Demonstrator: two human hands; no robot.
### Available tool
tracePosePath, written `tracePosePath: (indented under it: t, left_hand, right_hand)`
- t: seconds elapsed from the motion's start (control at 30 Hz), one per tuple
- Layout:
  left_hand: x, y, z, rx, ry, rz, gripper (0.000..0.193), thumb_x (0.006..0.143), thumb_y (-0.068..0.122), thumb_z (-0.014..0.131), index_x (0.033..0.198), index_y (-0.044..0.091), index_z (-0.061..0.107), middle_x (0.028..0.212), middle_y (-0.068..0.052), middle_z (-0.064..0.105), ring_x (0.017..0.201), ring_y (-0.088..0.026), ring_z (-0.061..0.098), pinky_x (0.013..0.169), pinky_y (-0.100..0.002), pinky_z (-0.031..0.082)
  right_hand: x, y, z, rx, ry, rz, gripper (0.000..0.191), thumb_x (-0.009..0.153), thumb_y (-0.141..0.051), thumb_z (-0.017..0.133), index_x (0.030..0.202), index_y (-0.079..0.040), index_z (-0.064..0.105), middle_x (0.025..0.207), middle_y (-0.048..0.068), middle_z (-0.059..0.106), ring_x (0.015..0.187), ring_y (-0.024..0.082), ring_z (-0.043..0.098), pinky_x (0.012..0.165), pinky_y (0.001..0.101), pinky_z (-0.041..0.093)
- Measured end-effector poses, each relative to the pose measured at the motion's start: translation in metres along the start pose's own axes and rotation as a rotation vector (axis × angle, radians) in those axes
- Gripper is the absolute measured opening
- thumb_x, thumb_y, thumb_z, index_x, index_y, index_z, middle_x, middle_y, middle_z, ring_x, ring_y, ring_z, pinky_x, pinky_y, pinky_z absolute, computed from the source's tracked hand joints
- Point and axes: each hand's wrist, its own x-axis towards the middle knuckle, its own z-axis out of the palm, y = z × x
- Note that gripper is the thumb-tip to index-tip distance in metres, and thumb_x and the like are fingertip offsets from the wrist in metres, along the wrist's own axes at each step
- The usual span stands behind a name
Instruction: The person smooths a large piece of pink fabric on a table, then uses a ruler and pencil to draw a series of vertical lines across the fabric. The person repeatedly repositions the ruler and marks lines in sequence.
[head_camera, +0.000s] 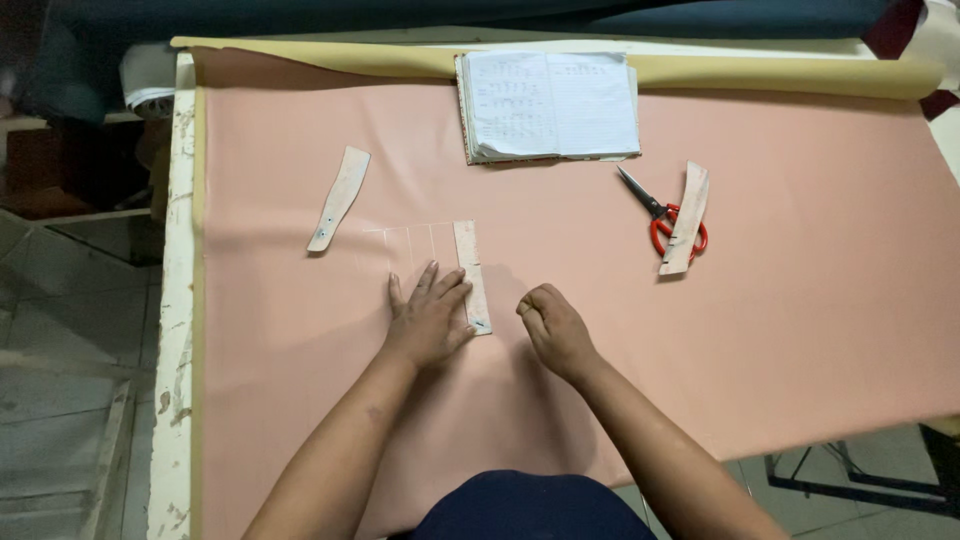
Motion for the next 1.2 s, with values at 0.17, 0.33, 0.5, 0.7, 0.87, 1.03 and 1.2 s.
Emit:
tracePosePath:
  t: [0.17, 0.33, 0.5, 0.7, 0.87, 1.03, 1.2]
  left_hand:
    - [0.008, 0.024, -0.001, -0.005, 0.014, 0.030, 0.079, 0.085, 0.055, 0.070, 0.153, 0.032, 0.038, 0.165, 0.011, 0.026, 0.157, -0.021, 0.010, 0.119, -0.073, -0.004]
    - [0.014, 0.024, 0.005, -0.090, -0.004, -0.010, 0.079, 0.082, 0.056, 0.071, 0.151, 0.036, 0.039, 0.164, 0.015, 0.027, 0.157, -0.019, 0.009, 0.121, -0.068, -0.007]
    - [0.019, 0.013, 0.021, -0.218, 0.119, 0.057, 0.057, 0.094, 0.033, 0.062, 0.149, 0.035, 0.047, 0.162, 0.014, 0.037, 0.157, -0.020, 0.016, 0.120, -0.067, -0.010]
    - [0.023, 0.009, 0.028, -0.253, 0.143, 0.074, 0.053, 0.096, 0.025, 0.060, 0.147, 0.031, 0.049, 0.161, 0.011, 0.040, 0.156, -0.021, 0.018, 0.119, -0.067, -0.009]
    - [0.021, 0.010, 0.024, -0.277, 0.142, 0.076, 0.053, 0.095, 0.023, 0.060, 0.146, 0.029, 0.051, 0.160, 0.010, 0.041, 0.156, -0.022, 0.019, 0.120, -0.066, -0.009]
    - [0.016, 0.014, 0.019, -0.184, 0.083, 0.062, 0.065, 0.089, 0.040, 0.066, 0.149, 0.032, 0.046, 0.162, 0.009, 0.034, 0.156, -0.022, 0.015, 0.118, -0.067, -0.010]
    - [0.017, 0.015, 0.018, -0.088, 0.096, 0.065, 0.073, 0.086, 0.053, 0.068, 0.151, 0.033, 0.043, 0.164, 0.011, 0.031, 0.157, -0.020, 0.014, 0.120, -0.068, -0.010]
  right_hand:
    - [0.008, 0.014, -0.001, -0.164, -0.135, 0.097, 0.044, 0.092, -0.030, 0.066, 0.134, -0.019, 0.063, 0.126, 0.008, 0.059, 0.106, 0.026, 0.067, 0.093, 0.0393, 0.053]
    - [0.005, 0.013, -0.001, -0.222, -0.178, 0.104, 0.055, 0.088, -0.035, 0.073, 0.141, -0.027, 0.060, 0.128, 0.009, 0.056, 0.108, 0.029, 0.065, 0.094, 0.0408, 0.053]
    - [0.007, 0.015, -0.001, -0.231, -0.185, 0.101, 0.055, 0.087, -0.035, 0.074, 0.140, -0.029, 0.061, 0.128, 0.010, 0.055, 0.108, 0.030, 0.064, 0.094, 0.0407, 0.053]
    - [0.004, 0.014, -0.001, -0.258, -0.184, 0.082, 0.052, 0.087, -0.034, 0.075, 0.138, -0.030, 0.063, 0.125, 0.009, 0.055, 0.109, 0.028, 0.063, 0.094, 0.0395, 0.053]
    - [0.005, 0.013, 0.000, -0.290, -0.192, 0.086, 0.052, 0.088, -0.036, 0.073, 0.138, -0.031, 0.063, 0.126, 0.009, 0.054, 0.110, 0.028, 0.063, 0.093, 0.0396, 0.053]
    - [0.006, 0.015, 0.002, -0.300, -0.178, 0.061, 0.052, 0.088, -0.038, 0.073, 0.139, -0.031, 0.062, 0.127, 0.010, 0.054, 0.111, 0.028, 0.063, 0.093, 0.0398, 0.053]
    - [0.007, 0.013, 0.001, -0.289, -0.188, 0.068, 0.052, 0.088, -0.038, 0.073, 0.139, -0.031, 0.062, 0.127, 0.010, 0.054, 0.112, 0.028, 0.063, 0.093, 0.0397, 0.054]
